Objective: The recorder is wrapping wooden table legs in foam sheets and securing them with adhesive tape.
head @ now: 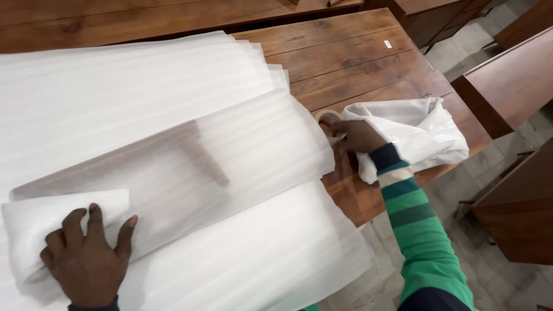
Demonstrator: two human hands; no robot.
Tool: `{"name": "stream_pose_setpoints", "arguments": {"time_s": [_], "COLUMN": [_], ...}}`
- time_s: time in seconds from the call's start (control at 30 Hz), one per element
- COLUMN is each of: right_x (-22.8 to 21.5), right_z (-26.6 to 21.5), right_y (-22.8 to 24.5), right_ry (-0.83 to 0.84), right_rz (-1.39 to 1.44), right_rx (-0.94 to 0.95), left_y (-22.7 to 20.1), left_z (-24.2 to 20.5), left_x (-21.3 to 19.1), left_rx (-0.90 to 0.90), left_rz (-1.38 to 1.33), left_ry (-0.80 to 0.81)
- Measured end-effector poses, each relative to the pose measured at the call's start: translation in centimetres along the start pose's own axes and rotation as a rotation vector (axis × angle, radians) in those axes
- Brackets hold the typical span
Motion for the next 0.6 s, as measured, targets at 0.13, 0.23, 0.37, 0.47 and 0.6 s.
{"name": "stream_pose_setpoints", "arguments": {"time_s": [0.13,0.23,0.37,0.47,0.6], "right_x": [2.0,0.9,-1.9,-3.1,-3.8], "right_z": [-1.1,-1.6,-1.5,-1.1,1.2], "right_y": [2.8,-0.5,-0.4,1.9,8.6], "right_ry": [-0.083,-0.300,-0.502,-0.467,-0.350], "right_rz": [-0.209,0.141,0.936,1.073,1.158], "right_rx": [-0.162,-0.024,-0.128,-0.143,-0.297], "left_y": [0.2,0.1,-0.8,-1.7,-2.1], "left_z": [-1.4,-2.1,-2.1,-1.5,-0.8], "left_x": [1.7,2.0,0.8,-0.8,-1.0], "left_rx": [0.000,-0.018,-0.042,-0.079,-0.183], "left_rz": [0.149,0.170,0.120,0.065,-0.090], "left_ry": [-0.025,-0.041,-0.049,-0.058,0.035]}}
Point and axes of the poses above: each hand's wrist, its own z-axis towards the middle knuckle, its own x-axis out of the palm, y = z × x, the point moved 9 cm from there along z, towards the middle knuckle, and after that the axes turned 13 degrees about -x, right-handed, at the moved point
